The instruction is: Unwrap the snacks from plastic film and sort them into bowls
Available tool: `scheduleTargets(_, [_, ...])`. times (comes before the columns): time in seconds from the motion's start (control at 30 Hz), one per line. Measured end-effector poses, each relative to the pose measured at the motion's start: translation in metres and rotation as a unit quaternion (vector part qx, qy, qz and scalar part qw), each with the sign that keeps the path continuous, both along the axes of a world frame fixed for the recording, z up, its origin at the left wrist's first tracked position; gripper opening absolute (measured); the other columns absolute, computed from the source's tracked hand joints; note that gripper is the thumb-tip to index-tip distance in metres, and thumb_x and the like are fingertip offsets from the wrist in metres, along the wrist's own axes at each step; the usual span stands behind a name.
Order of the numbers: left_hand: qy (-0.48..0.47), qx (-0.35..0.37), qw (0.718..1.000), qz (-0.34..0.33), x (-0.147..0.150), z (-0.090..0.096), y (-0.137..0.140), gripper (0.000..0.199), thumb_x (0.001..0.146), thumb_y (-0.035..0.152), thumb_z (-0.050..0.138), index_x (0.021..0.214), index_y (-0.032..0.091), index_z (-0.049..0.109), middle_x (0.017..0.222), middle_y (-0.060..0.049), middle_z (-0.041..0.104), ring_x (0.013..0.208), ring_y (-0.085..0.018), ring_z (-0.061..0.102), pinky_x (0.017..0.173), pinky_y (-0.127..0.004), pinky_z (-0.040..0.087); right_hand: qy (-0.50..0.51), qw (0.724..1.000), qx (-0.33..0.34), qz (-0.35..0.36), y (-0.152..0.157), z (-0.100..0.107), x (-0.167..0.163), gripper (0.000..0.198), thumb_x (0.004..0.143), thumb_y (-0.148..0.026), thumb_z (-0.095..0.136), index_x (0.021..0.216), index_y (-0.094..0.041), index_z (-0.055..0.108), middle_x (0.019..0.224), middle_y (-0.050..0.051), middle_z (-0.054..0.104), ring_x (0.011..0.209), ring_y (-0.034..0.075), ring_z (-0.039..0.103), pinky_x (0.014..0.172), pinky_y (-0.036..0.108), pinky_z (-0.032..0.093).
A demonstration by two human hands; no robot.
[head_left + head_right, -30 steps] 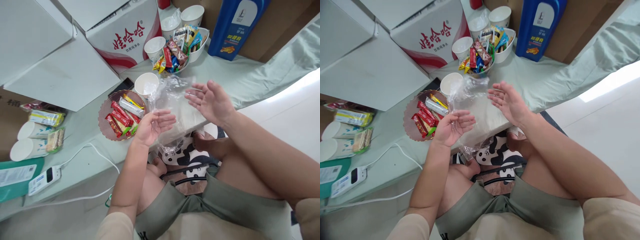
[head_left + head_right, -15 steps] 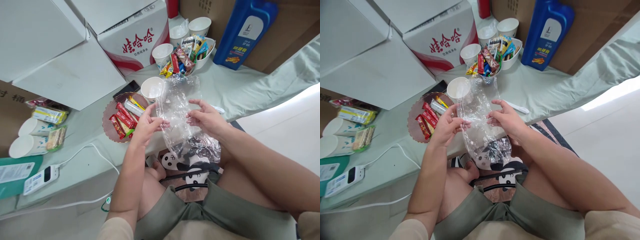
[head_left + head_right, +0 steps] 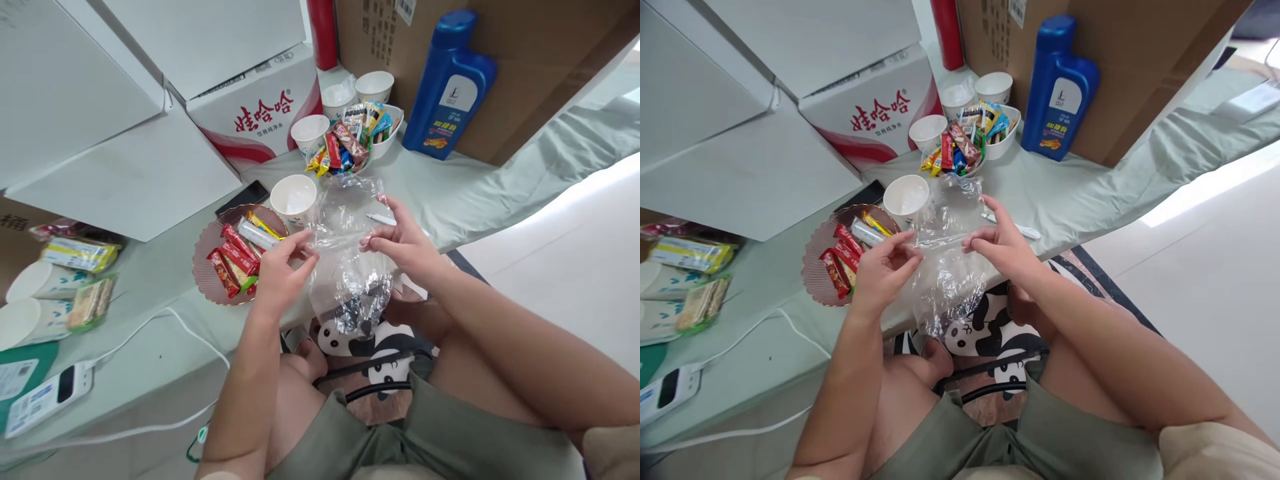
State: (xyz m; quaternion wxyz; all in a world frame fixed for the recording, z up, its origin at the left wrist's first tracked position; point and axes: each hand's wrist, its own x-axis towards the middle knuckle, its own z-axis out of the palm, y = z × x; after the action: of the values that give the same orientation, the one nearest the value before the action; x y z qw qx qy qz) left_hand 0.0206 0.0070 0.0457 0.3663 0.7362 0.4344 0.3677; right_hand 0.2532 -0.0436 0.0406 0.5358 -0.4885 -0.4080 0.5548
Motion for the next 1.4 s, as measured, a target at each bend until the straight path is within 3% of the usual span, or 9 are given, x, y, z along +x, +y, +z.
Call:
scheduleTargets(0.17, [0.069,0.16,0.985,0.019,-0.003,0.0,-0.002,0.004,0.083,0.02,0.068,0.084,0.02,0.072,0.092,-0.004,0.065,0.086,-0.016,0.065,0.079,-0.034,0.055,-0.116,0.992,0.039,-0.04,0.003,-0.018,0.005,0.081,0.082,-0.022,0.065,0.153,-0.032,0.029,0.109,0.006,0.068,0.096,0.025,0.071,0.092,0.051,0.058])
scheduleTargets(0.3, [0.027,0.157,0.987,-0.036,0.0,0.005,-0.007,0.005,0.086,0.019,0.06,0.083,0.019,0.063,0.12,-0.008,0.069,0.119,-0.023,0.065,0.102,-0.042,0.051,-0.296,0.921,0.16,-0.196,0.0,-0.013,0.013,0.064,0.079,-0.022,0.064,0.141,-0.028,0.046,0.138,0.013,0.056,0.126,0.031,0.058,0.104,0.053,0.05])
scheduleTargets(0.47, [0.039,0.047,0.989,-0.135,0.007,0.019,-0.016,0.012,0.091,0.024,0.052,0.094,0.02,0.062,0.108,-0.008,0.077,0.097,-0.02,0.072,0.086,-0.033,0.055,-0.349,0.872,0.342,-0.013,-0.014,0.015,0.008,0.052,0.083,-0.031,0.067,0.133,-0.025,0.054,0.133,0.011,0.065,0.129,0.031,0.058,0.112,0.052,0.043])
scheduleTargets(0.67, [-0.024,-0.118,0.985,-0.128,0.008,0.024,-0.022,0.015,0.086,0.034,0.06,0.091,0.02,0.056,0.087,-0.005,0.076,0.073,-0.015,0.068,0.065,-0.027,0.05,-0.43,0.871,0.106,0.211,-0.012,0.016,-0.005,0.01,0.082,-0.027,0.063,0.091,-0.021,0.063,0.083,0.005,0.073,0.082,0.023,0.069,0.071,0.036,0.049])
scheduleTargets(0.8, [-0.052,-0.285,0.948,-0.128,0.009,0.017,-0.014,0.041,0.071,0.03,0.076,0.106,0.021,0.058,0.092,-0.006,0.077,0.081,-0.018,0.072,0.068,-0.027,0.055,-0.345,0.919,0.0,0.192,-0.005,0.01,-0.001,0.011,0.081,-0.026,0.062,0.074,-0.022,0.054,0.062,-0.002,0.061,0.062,0.016,0.061,0.06,0.03,0.041])
scheduleTargets(0.93, [-0.038,-0.326,0.944,-0.045,0.013,0.008,-0.007,0.017,0.072,0.025,0.069,0.087,0.018,0.064,0.075,-0.002,0.072,0.067,-0.014,0.068,0.06,-0.023,0.053,-0.192,0.97,-0.079,0.129,0.002,0.004,0.007,0.019,0.076,-0.029,0.07,0.087,-0.023,0.056,0.068,-0.002,0.064,0.056,0.014,0.059,0.056,0.03,0.044])
scheduleTargets(1.13, [-0.163,-0.362,0.916,0.05,0.016,0.0,-0.003,0.025,0.073,0.026,0.066,0.097,0.021,0.062,0.071,0.002,0.07,0.067,-0.015,0.073,0.057,-0.022,0.054,0.01,0.992,-0.042,-0.117,0.012,-0.005,0.014,0.042,0.074,-0.038,0.076,0.109,-0.027,0.055,0.106,0.002,0.071,0.107,0.02,0.068,0.09,0.036,0.053])
scheduleTargets(1.27, [-0.177,-0.356,0.917,0.034,0.018,-0.004,-0.002,0.025,0.074,0.026,0.065,0.098,0.022,0.06,0.078,0.001,0.073,0.07,-0.017,0.075,0.06,-0.024,0.058,0.064,0.99,-0.104,-0.077,0.013,-0.006,0.007,0.055,0.069,-0.038,0.082,0.114,-0.029,0.052,0.113,0.002,0.071,0.117,0.022,0.065,0.105,0.042,0.048])
scheduleTargets(1.4, [-0.194,-0.316,0.928,0.04,0.02,-0.006,-0.004,0.024,0.079,0.032,0.064,0.101,0.023,0.058,0.082,0.001,0.072,0.071,-0.017,0.075,0.062,-0.025,0.059,0.04,0.99,-0.137,-0.004,0.009,-0.005,0.001,0.059,0.062,-0.023,0.081,0.114,-0.026,0.054,0.082,-0.003,0.067,0.083,0.019,0.067,0.088,0.04,0.053])
